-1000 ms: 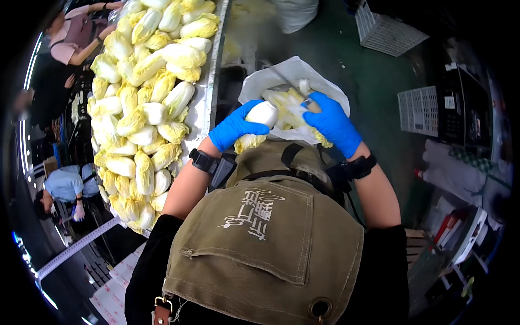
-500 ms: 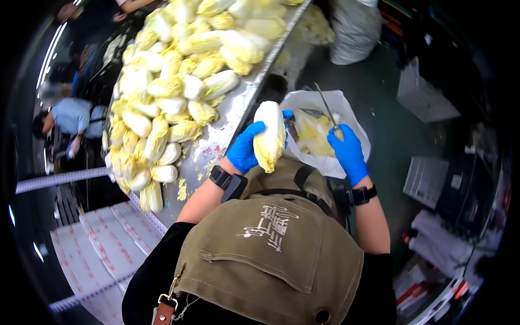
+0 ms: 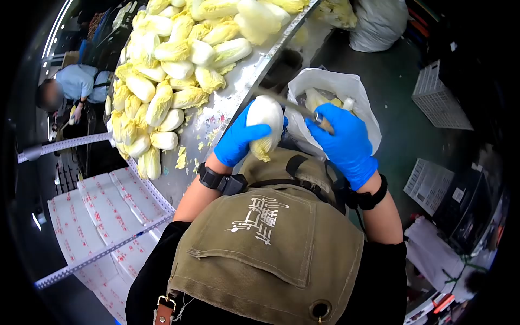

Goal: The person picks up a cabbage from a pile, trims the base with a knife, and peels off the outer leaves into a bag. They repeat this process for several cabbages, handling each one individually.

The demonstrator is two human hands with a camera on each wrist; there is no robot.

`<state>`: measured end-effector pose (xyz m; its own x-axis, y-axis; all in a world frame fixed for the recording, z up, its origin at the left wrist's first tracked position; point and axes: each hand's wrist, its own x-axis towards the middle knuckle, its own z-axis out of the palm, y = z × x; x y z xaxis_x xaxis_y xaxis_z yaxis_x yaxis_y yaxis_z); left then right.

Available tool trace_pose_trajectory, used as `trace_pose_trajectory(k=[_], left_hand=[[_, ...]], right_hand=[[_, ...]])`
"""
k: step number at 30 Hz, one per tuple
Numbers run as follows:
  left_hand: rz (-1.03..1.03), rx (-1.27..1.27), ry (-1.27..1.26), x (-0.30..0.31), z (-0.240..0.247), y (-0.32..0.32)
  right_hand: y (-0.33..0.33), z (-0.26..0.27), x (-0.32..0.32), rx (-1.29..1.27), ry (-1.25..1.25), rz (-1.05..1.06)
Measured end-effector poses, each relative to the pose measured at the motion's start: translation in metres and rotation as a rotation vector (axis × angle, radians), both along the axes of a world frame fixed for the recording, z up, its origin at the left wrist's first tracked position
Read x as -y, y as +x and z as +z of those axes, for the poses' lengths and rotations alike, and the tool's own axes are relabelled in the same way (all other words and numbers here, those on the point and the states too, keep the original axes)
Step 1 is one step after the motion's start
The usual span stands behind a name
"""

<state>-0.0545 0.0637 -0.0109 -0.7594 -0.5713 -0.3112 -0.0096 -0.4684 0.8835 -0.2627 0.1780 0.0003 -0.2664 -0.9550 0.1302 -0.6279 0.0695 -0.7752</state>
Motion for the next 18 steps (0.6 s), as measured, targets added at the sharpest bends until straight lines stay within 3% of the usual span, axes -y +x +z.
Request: trace_pose_trajectory(k=[3, 8, 11, 18], left_hand=[[0.077, -0.235, 0.468, 0.009, -0.024, -0.005], [-0.069, -0.346, 0.541, 0.026, 0.001, -0.01], [-0.096, -0.415, 0.647, 0.04, -0.003, -0.005], [0.031, -0.304, 0.316, 0.047, -0.016, 0.006]], right_hand=[[0.022, -0.002, 0.008, 0.942, 0.05, -0.098], [0.054, -0.014, 0.037, 0.757, -0.054, -0.137], [0.056, 0.006, 0.044, 0.927, 0.074, -0.186], [0.087, -0.012, 0.058, 0.732, -0.036, -0.233]])
